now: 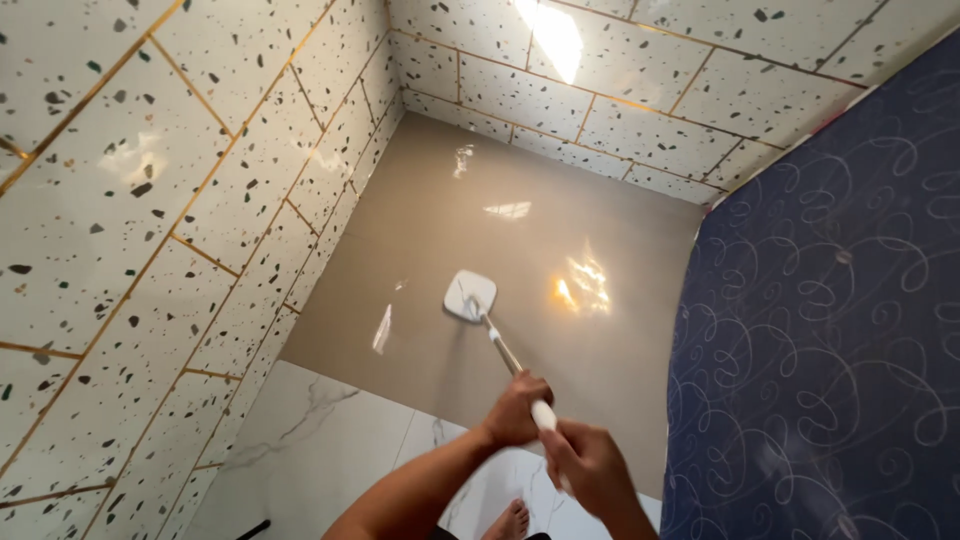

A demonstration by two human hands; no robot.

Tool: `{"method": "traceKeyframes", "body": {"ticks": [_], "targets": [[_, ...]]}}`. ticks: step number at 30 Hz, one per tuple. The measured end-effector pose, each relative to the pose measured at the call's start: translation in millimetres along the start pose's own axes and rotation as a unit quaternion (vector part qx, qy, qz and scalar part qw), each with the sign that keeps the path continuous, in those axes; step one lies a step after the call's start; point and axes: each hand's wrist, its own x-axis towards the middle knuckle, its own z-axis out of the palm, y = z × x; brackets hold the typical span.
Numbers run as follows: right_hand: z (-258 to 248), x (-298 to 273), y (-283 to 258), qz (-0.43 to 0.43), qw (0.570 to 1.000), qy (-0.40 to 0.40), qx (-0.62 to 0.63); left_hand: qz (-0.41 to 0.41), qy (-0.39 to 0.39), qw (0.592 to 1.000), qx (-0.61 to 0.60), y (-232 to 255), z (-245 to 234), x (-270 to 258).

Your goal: The person mops a tiled floor in a bedroom using a flat mop. They move the mop back and forth across the floor, covering areas near the bed and a small chair.

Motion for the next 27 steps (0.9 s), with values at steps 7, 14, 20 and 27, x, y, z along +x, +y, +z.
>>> {"method": "traceKeyframes", "body": {"ticks": [7, 14, 20, 27], "targets": [[32, 108, 112, -0.037, 0.999, 0.006, 0.024, -0.127, 0.022, 0.981, 0.143, -135, 33, -3], [8, 68, 120, -0.081, 0.993, 0.011, -0.088, -0.198, -0.111, 0.941, 0.252, -71, 40, -5], [-49, -18, 34, 0.021, 0.999, -0.025, -0.032, -0.046, -0.076, 0.993, 0.071, 26, 50, 17], [-36, 15, 45, 0.013, 0.999, 0.047, 0.005, 0.010, -0.086, 0.995, 0.042, -11, 40, 43]]}}
